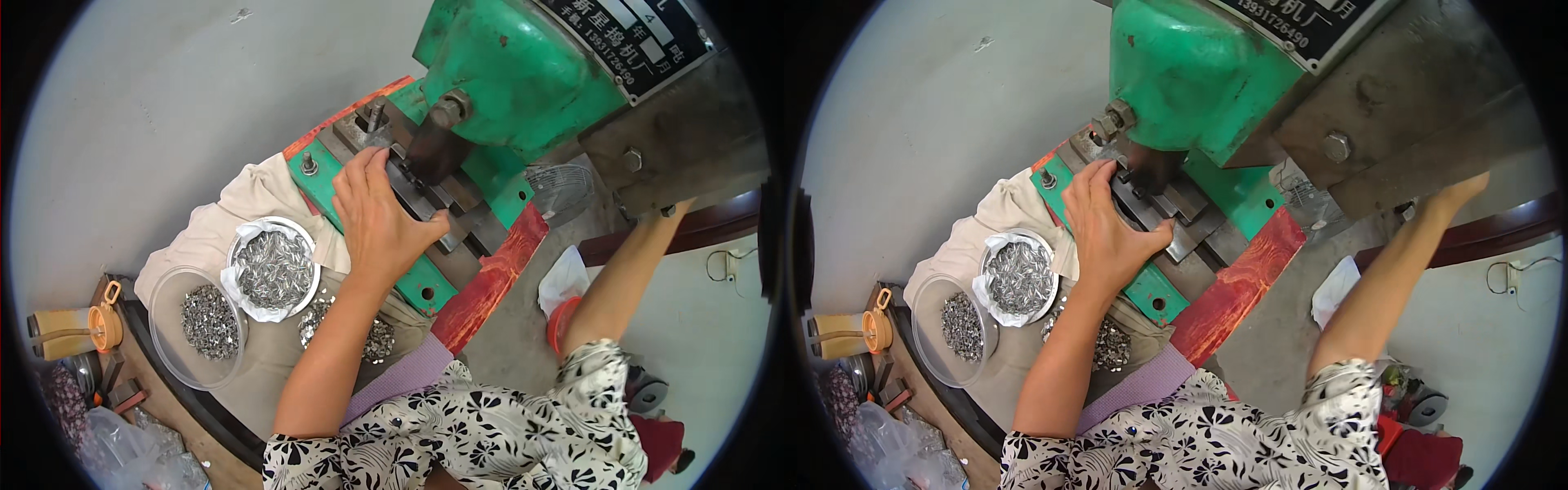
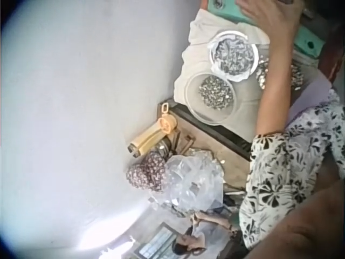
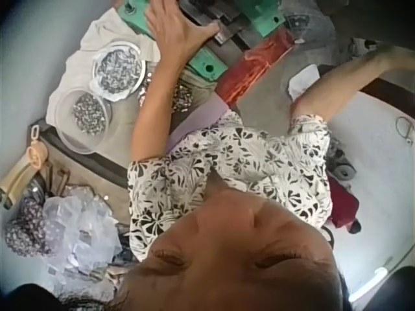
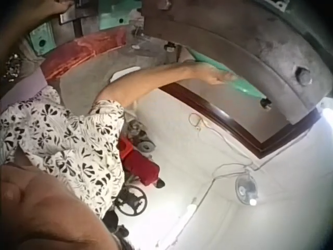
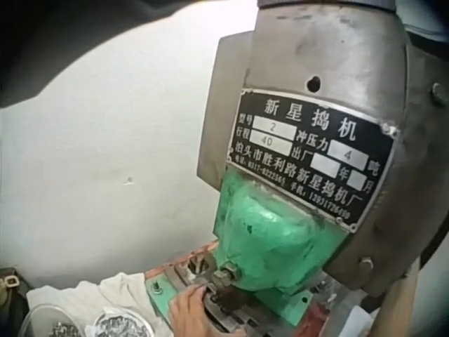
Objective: Assembling small metal components onto a fabric strip using a manual press machine.
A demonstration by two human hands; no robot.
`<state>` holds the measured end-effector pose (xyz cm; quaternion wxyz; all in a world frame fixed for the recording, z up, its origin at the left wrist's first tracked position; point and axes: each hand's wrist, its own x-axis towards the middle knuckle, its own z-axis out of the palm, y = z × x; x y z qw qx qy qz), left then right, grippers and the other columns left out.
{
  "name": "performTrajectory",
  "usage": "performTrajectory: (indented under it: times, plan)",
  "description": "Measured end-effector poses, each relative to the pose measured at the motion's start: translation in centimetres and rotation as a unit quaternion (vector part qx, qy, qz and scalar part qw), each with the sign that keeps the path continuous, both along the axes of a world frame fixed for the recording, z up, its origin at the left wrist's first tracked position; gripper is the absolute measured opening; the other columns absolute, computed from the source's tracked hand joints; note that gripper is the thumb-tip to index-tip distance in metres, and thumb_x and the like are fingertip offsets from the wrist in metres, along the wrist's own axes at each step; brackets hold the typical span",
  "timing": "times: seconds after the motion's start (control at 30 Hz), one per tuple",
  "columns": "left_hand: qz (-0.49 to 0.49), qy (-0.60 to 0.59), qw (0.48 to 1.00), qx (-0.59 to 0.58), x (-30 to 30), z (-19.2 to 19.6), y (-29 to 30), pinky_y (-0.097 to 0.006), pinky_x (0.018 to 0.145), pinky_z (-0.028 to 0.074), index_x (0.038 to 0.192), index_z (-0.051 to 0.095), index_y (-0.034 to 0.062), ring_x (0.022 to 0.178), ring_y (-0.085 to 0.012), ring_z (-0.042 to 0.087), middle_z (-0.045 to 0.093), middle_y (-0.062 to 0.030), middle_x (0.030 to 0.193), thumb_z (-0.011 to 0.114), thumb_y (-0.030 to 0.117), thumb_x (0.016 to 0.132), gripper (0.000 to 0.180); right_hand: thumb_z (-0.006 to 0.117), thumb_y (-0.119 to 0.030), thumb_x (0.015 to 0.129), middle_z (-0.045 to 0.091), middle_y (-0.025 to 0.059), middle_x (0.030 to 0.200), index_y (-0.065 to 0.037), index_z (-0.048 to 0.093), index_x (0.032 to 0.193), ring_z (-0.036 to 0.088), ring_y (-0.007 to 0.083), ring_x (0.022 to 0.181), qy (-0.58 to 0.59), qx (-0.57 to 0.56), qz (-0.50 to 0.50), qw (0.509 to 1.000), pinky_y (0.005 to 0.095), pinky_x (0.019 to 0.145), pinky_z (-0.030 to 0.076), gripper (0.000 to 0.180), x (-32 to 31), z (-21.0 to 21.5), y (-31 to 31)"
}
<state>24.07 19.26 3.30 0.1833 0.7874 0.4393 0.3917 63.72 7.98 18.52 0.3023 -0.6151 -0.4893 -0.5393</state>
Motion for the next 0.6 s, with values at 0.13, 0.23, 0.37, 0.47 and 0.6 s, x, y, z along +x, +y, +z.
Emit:
performTrajectory:
  times: [0.13, 0.23, 0.37, 0.47, 0.6]
  plan:
    - [-0.027, -0.071, 0.997, -0.019, -3.5, -1.8, -0.1, -0.047, 0.102, 0.036, 0.132, 0.046, -0.0037, 0.124, -0.0351, 0.041, 0.045, -0.0141, 0.134, 0.087, 0.024, 0.056, 0.090, 0.061, -0.021, 0.097, 0.068, 0.0102, 0.109, 0.003, 0.064, 0.117, 0.066, 0.0203, 0.093, 0.228, 0.185, 0.239, 0.926, 0.0327, 0.081, 0.055, 0.032, -3.9, 4.0, -1.3]
    - [-0.031, -0.068, 0.997, -0.023, -3.3, -2.2, -0.3, -0.047, 0.102, 0.036, 0.132, 0.045, -0.0042, 0.124, -0.0352, 0.041, 0.045, -0.0142, 0.134, 0.087, 0.024, 0.057, 0.090, 0.060, -0.021, 0.098, 0.068, 0.0092, 0.109, 0.004, 0.064, 0.117, 0.065, 0.0190, 0.092, 0.224, 0.084, 0.217, 0.946, 0.0316, 0.081, 0.054, 0.032, -0.3, 6.6, -4.3]
    - [-0.013, -0.033, 0.998, -0.048, -3.7, -1.7, -0.1, -0.048, 0.102, 0.036, 0.130, 0.045, -0.0044, 0.122, -0.0354, 0.041, 0.045, -0.0146, 0.133, 0.086, 0.025, 0.055, 0.090, 0.059, -0.022, 0.099, 0.068, 0.0083, 0.109, 0.004, 0.064, 0.117, 0.065, 0.0180, 0.092, 0.253, 0.032, 0.217, 0.942, 0.0309, 0.082, 0.053, 0.033, 1.3, 7.2, -4.2]
    - [-0.013, -0.051, 0.998, -0.021, -3.6, -1.9, 0.0, -0.048, 0.102, 0.036, 0.127, 0.046, -0.0040, 0.121, -0.0360, 0.042, 0.045, -0.0150, 0.132, 0.086, 0.025, 0.054, 0.088, 0.059, -0.026, 0.099, 0.068, 0.0077, 0.108, 0.004, 0.064, 0.117, 0.065, 0.0174, 0.092, 0.290, 0.073, 0.219, 0.929, 0.0309, 0.082, 0.052, 0.035, 0.7, 8.2, -3.1]
    - [-0.045, -0.058, 0.997, -0.021, -4.1, -1.9, -2.3, -0.048, 0.104, 0.034, 0.128, 0.043, -0.0039, 0.123, -0.0380, 0.040, 0.044, -0.0171, 0.132, 0.086, 0.023, 0.053, 0.091, 0.058, -0.030, 0.100, 0.068, 0.0069, 0.107, 0.003, 0.064, 0.118, 0.064, 0.0167, 0.092, 0.328, 0.128, 0.207, 0.913, 0.0308, 0.082, 0.052, 0.037, -0.6, 9.5, -2.1]
